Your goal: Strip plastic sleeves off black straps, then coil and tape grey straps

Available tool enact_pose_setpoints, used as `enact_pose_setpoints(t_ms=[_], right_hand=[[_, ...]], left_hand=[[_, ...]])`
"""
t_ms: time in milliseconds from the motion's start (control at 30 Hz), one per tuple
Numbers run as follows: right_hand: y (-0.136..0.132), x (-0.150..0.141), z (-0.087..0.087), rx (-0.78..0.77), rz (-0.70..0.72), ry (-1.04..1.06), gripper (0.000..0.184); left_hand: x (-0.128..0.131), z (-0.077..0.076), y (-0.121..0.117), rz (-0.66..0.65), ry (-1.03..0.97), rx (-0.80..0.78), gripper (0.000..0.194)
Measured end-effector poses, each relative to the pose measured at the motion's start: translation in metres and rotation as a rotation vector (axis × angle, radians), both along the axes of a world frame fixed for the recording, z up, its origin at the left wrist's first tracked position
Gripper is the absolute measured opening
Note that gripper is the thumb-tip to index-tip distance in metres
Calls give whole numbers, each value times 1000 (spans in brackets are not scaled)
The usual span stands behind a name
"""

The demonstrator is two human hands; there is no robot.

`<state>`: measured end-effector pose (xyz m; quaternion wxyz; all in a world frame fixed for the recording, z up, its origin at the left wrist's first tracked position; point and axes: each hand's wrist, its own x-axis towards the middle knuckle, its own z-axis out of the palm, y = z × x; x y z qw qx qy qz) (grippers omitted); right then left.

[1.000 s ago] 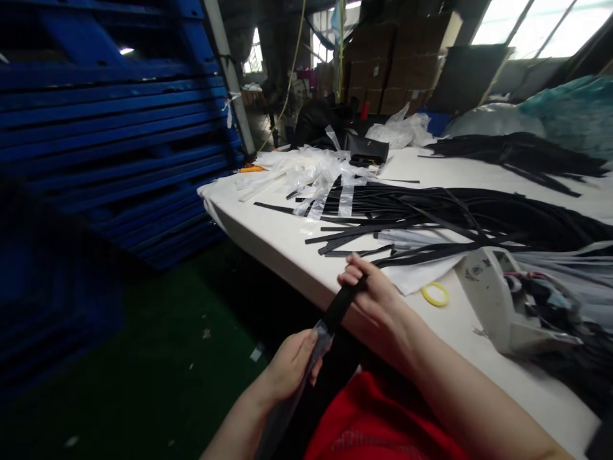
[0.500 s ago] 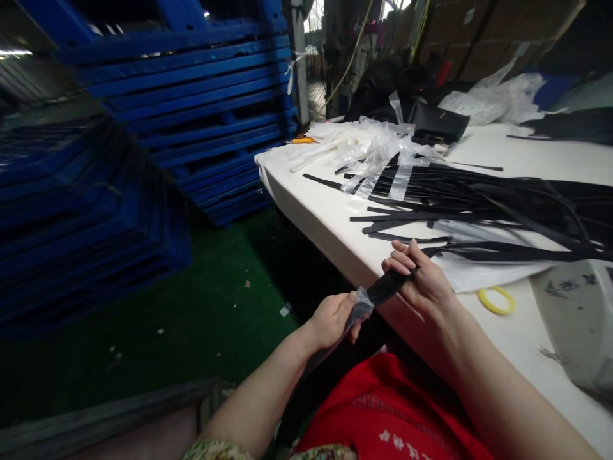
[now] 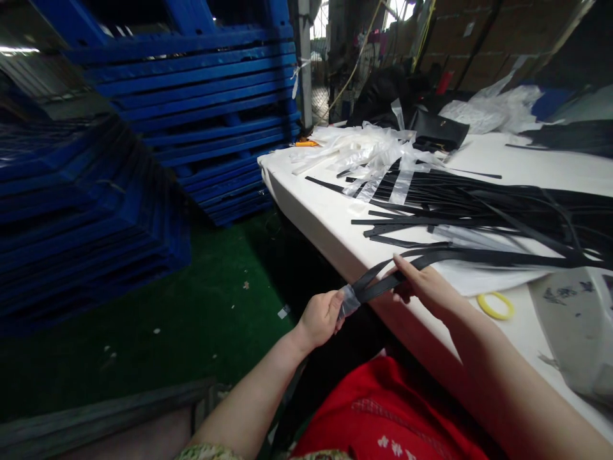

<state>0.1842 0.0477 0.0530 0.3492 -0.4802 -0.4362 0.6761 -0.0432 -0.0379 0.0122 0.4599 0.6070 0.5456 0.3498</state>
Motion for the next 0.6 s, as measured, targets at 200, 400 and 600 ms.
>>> enact_pose_setpoints(t_ms=[200, 400, 600], right_hand=[[-5, -3, -1, 264, 69, -111, 34], [-33, -33, -30, 111, -28, -10, 21], [-23, -21, -32, -273, -235, 414, 21]], left_hand=[[4, 5, -2, -137, -70, -63, 61], [18, 12, -2, -107, -99, -47, 59], [14, 14, -5, -112, 29, 1, 61]])
